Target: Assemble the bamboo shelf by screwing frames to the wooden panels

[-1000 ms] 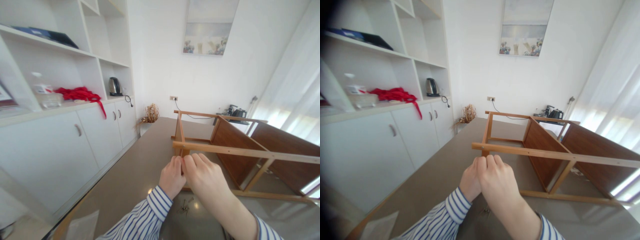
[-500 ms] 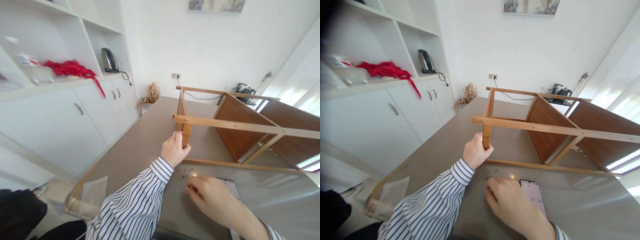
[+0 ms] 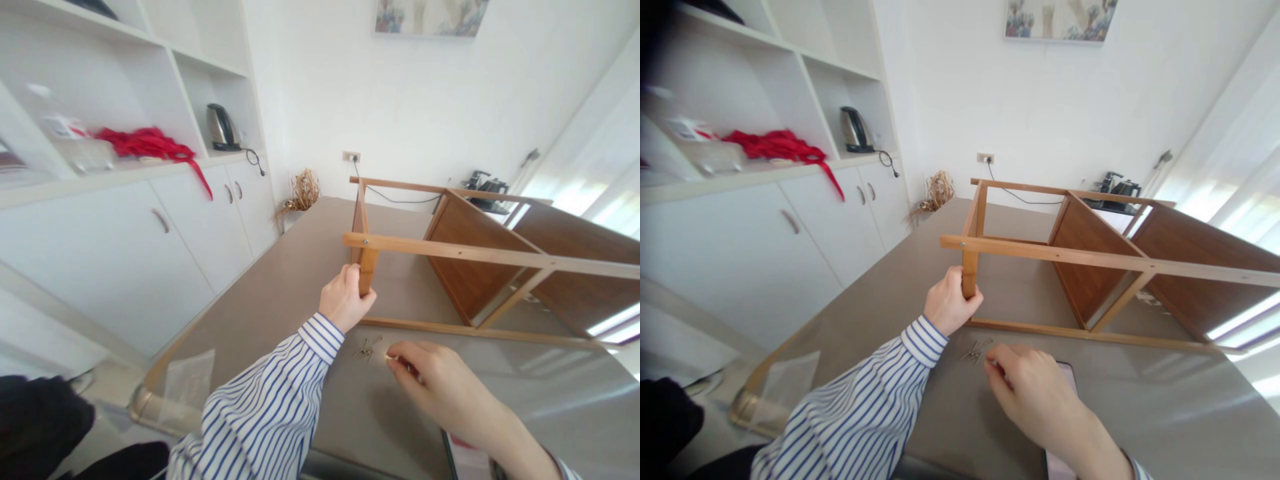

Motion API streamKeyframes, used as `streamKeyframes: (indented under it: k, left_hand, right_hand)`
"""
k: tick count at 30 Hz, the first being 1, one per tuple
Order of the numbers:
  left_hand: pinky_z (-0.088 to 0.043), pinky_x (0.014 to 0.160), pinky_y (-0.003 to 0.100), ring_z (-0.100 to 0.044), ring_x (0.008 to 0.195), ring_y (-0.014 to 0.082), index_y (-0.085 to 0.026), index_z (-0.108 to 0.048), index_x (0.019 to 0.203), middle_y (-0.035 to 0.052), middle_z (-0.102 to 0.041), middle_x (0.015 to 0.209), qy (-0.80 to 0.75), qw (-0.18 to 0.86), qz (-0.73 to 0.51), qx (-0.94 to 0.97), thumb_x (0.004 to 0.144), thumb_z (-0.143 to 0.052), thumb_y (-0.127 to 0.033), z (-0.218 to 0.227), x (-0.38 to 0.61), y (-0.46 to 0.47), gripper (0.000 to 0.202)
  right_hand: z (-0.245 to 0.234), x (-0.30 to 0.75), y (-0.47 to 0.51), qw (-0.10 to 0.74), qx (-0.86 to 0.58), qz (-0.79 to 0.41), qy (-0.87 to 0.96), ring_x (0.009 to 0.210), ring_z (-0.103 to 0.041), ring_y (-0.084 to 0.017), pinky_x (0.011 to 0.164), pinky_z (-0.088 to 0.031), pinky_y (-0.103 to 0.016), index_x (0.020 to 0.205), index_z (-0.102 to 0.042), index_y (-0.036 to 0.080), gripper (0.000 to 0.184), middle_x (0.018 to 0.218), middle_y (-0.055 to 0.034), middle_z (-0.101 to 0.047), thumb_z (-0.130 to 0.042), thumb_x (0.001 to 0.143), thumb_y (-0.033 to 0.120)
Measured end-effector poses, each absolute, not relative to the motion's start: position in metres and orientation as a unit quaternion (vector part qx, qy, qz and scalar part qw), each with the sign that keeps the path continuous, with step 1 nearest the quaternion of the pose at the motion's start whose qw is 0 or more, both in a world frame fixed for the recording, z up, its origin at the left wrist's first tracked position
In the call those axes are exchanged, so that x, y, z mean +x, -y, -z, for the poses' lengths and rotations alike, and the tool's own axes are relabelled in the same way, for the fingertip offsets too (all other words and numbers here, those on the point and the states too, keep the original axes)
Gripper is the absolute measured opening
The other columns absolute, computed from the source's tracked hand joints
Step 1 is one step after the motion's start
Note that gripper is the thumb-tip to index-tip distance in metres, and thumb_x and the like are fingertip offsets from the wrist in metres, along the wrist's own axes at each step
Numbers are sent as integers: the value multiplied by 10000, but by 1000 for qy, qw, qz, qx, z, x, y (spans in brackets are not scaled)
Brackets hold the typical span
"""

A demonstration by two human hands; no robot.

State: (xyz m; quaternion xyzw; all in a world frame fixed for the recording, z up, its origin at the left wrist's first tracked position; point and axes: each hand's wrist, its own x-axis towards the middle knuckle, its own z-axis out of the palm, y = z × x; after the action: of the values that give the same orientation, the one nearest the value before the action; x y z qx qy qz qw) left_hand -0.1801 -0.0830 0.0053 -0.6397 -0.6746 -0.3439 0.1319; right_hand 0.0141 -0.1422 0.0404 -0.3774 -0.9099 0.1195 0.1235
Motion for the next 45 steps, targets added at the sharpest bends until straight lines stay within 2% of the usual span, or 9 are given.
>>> streamKeyframes:
  k: [5,15,23,45]
  left_hand:
    - [-484,664,289,-647,820,219,-139,-474,1101,75,-624,906,671,135,352,-638,769,-519,-310,-4,-180,82,376]
    - [-485,675,287,-644,819,214,-139,-463,1105,75,-620,894,665,139,359,-640,780,-517,-320,0,-182,80,375]
    - [-480,666,279,-648,827,211,-147,-464,1096,71,-627,893,672,138,360,-632,780,-522,-334,0,-182,81,371]
    - [-492,690,283,-648,809,201,-149,-459,1095,65,-624,895,676,143,369,-621,808,-526,-361,5,-182,75,362]
  right_hand:
    - [-43,22,132,136,-395,-117,901,713,-631,-150,657,-419,-244,900,-623,227,197,763,-12,-668,-427,898,246]
    - [-27,46,116,146,-433,-100,884,675,-635,-160,612,-423,-257,935,-628,221,235,784,-23,-685,-407,892,289]
    - [-11,71,110,185,-452,-116,865,674,-640,-163,624,-460,-267,928,-650,216,266,791,-32,-688,-419,884,340]
    - [7,102,113,249,-477,-133,832,829,-643,-185,737,-500,-309,995,-644,194,264,917,-64,-681,-460,863,330]
